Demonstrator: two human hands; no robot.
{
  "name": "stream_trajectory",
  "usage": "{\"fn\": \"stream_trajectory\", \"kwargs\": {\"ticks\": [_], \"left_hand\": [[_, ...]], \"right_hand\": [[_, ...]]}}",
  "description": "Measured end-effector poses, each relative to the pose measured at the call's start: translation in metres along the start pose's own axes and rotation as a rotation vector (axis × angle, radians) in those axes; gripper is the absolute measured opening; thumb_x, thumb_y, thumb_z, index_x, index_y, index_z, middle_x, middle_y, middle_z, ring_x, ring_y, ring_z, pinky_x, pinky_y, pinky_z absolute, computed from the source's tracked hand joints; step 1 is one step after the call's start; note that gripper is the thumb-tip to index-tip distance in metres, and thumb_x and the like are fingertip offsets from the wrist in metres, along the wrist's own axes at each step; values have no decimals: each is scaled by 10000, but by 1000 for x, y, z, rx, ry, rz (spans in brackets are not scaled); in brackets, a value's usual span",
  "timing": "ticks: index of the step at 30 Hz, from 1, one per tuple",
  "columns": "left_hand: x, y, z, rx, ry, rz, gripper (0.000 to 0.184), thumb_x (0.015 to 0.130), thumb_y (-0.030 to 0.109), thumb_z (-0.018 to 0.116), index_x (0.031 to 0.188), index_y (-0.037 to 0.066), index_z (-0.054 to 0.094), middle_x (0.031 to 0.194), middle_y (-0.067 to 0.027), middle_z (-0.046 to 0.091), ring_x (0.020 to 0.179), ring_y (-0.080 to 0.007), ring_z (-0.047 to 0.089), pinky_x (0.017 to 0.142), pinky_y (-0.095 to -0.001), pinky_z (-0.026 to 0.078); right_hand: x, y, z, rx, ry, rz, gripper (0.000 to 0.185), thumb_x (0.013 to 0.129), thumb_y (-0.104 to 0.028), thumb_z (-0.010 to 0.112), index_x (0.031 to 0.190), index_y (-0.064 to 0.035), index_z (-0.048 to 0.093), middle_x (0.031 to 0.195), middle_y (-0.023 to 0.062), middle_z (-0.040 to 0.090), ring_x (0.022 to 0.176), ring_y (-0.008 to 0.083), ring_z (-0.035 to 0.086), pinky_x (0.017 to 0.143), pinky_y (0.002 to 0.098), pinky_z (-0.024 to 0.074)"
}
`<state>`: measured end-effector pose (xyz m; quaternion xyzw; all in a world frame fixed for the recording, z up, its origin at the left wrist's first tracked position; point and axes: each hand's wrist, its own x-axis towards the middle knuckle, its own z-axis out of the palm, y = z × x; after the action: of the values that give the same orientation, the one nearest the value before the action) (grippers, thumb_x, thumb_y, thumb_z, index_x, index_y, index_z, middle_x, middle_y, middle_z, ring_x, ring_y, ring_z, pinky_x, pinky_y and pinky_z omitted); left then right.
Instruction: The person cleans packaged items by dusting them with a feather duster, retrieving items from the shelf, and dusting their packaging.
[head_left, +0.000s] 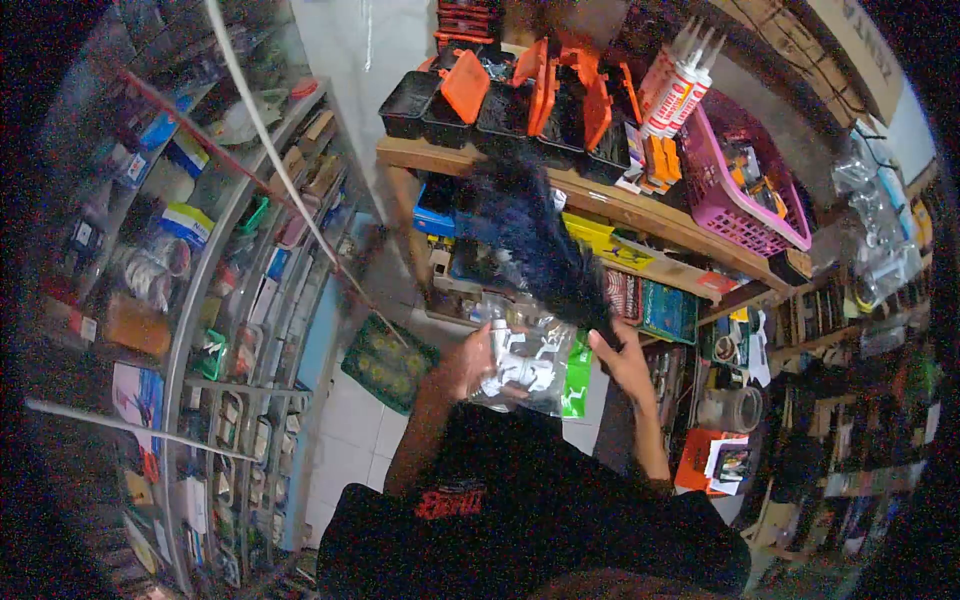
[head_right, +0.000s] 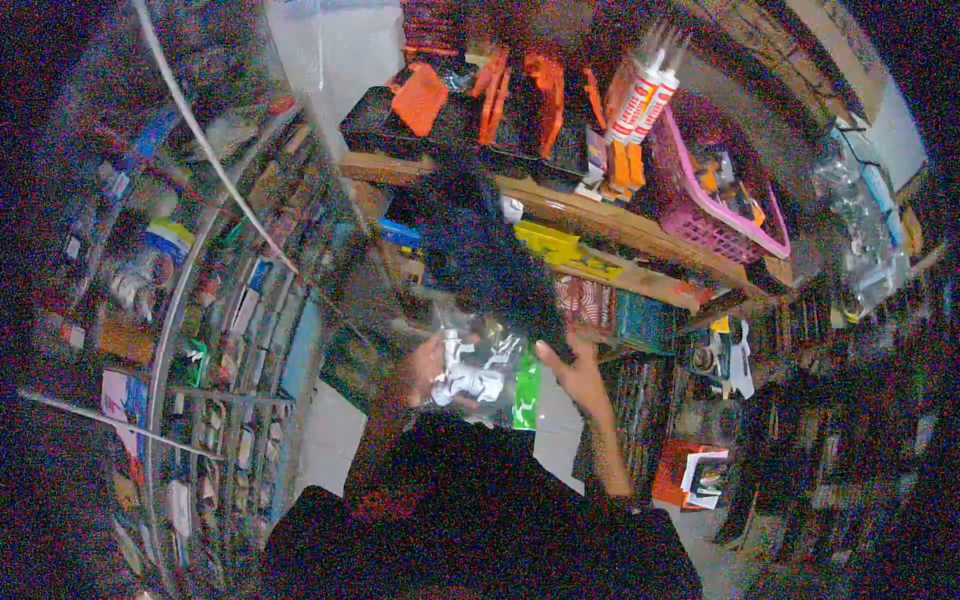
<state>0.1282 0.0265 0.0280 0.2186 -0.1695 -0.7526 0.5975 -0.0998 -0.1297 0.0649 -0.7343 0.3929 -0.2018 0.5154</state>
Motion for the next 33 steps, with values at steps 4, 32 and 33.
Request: {"fn": "stream_trajectory", "kwargs": {"ticks": [4, 32, 33], "left_hand": [[-12, -15, -49, 167, -272, 477, 603, 954, 495, 338, 1411, 104, 286, 1382, -202, 384, 1182, -412, 469, 903, -620, 420], [25, -82, -100, 227, 509, 482, 501, 826, 131, 648, 1282, 79, 446, 1198, -72, 542, 1114, -262, 526, 938, -423, 432], [29, -86, -108, 35, 476, 502, 497, 820, 128, 656, 1272, 75, 456, 1185, -69, 550, 1101, -258, 534, 931, -415, 435]], "right_hand": [[0, 16, 21, 266, 22, 72, 217, 809, -218, 707, 891, -29, 644, 794, -26, 587, 679, 88, 499, 628, 271, 396], [-35, 19, 78, 150, 363, -172, 162, 865, -182, 651, 847, -52, 556, 702, -23, 538, 574, 67, 452, 520, 245, 357], [-32, 33, 75, 63, 429, -274, 168, 882, -177, 628, 806, -59, 534, 658, -34, 503, 528, 56, 417, 476, 236, 331]]}}
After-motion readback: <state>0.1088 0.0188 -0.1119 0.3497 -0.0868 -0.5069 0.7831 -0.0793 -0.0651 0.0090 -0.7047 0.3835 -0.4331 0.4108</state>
